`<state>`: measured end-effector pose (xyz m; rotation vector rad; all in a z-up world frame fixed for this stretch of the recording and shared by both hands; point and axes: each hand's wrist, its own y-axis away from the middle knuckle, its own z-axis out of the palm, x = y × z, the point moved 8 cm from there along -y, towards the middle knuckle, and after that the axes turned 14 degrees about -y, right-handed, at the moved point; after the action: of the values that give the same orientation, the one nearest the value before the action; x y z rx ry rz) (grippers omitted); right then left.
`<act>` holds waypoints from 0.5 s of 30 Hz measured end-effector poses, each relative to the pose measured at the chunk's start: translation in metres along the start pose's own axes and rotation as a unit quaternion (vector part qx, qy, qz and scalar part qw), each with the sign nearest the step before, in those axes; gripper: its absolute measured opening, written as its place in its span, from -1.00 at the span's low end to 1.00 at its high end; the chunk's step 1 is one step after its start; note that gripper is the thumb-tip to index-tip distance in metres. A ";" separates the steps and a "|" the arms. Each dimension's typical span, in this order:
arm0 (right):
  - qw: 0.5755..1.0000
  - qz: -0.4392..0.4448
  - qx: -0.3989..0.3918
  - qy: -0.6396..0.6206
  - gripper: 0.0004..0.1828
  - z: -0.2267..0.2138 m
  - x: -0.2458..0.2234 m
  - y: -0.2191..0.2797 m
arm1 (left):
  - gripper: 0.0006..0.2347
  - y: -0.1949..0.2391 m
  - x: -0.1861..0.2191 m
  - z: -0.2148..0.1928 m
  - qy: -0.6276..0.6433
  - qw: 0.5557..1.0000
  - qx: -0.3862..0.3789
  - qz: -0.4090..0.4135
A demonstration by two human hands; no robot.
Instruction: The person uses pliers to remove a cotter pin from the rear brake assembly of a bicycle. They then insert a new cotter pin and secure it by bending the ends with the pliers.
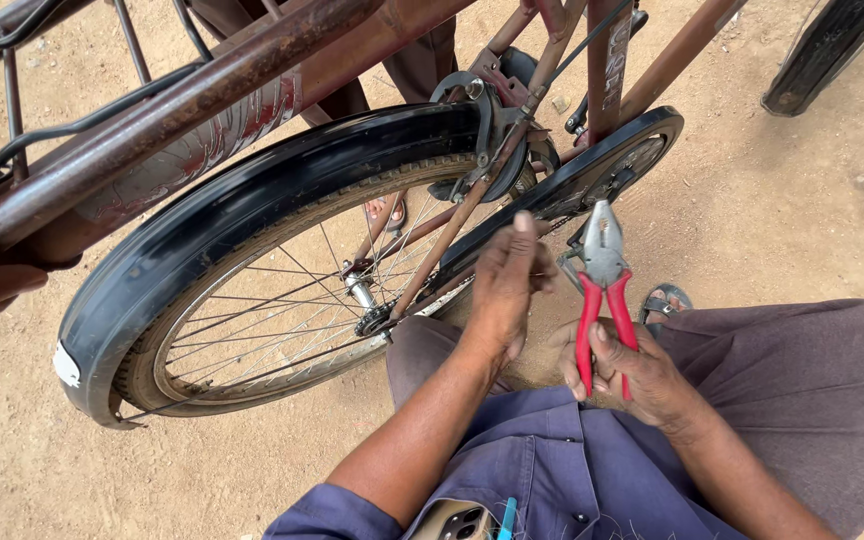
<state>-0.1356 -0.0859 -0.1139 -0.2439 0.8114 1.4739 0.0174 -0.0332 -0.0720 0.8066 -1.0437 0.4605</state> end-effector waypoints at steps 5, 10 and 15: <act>0.992 -0.017 0.037 0.116 -0.21 0.012 -0.026 -0.003 | -0.58 0.034 0.083 -0.040 -0.330 0.863 0.246 0.293; 0.976 0.046 -0.189 -0.102 0.04 0.077 -0.031 0.002 | -0.76 0.017 0.092 -0.034 -0.329 0.885 0.194 0.267; 0.925 0.107 -0.297 -0.209 0.05 0.100 -0.023 0.009 | -0.73 0.002 0.076 -0.029 -0.204 0.946 0.080 0.238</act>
<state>-0.1089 -0.0418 -0.0251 -0.2832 0.0264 1.8721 0.0666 -0.0118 -0.0114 0.8099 -1.6181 0.8182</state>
